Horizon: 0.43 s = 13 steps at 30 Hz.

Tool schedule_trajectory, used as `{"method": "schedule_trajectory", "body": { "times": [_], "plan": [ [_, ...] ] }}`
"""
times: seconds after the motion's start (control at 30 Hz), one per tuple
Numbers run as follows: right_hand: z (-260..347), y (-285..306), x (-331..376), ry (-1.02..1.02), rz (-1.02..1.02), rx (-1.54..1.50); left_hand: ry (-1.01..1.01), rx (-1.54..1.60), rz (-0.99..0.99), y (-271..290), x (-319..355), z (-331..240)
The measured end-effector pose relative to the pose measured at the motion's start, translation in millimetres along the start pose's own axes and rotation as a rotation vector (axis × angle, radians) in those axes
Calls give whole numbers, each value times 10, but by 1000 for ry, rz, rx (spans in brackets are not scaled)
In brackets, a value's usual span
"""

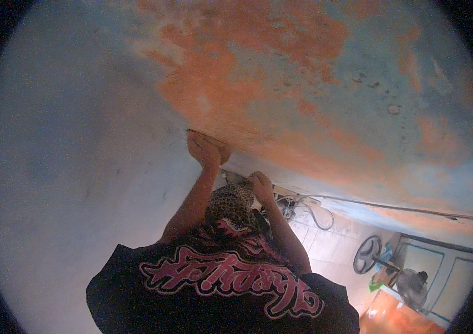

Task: The person sands a wall surface and its corner using sandpaper by hand.

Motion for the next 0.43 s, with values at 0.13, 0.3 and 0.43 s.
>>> {"method": "schedule_trajectory", "body": {
  "times": [0.13,0.3,0.43],
  "plan": [
    [218,178,111,-50,-124,-66,-210,32,22,-114,309,-137],
    [1372,286,181,223,-229,22,87,209,-100,12,-219,565],
    [1927,260,214,467,-293,261,-232,-53,5,17,83,-275]
  ]
}}
Point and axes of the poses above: each hand's wrist, its own x-axis away from the middle knuckle, its own y-axis out of the back of the hand, z = x × y, the point moved 6 cm from there along -x, towards the middle knuckle, and after that the axes turned 6 degrees about -y, right-handed, at the moved point
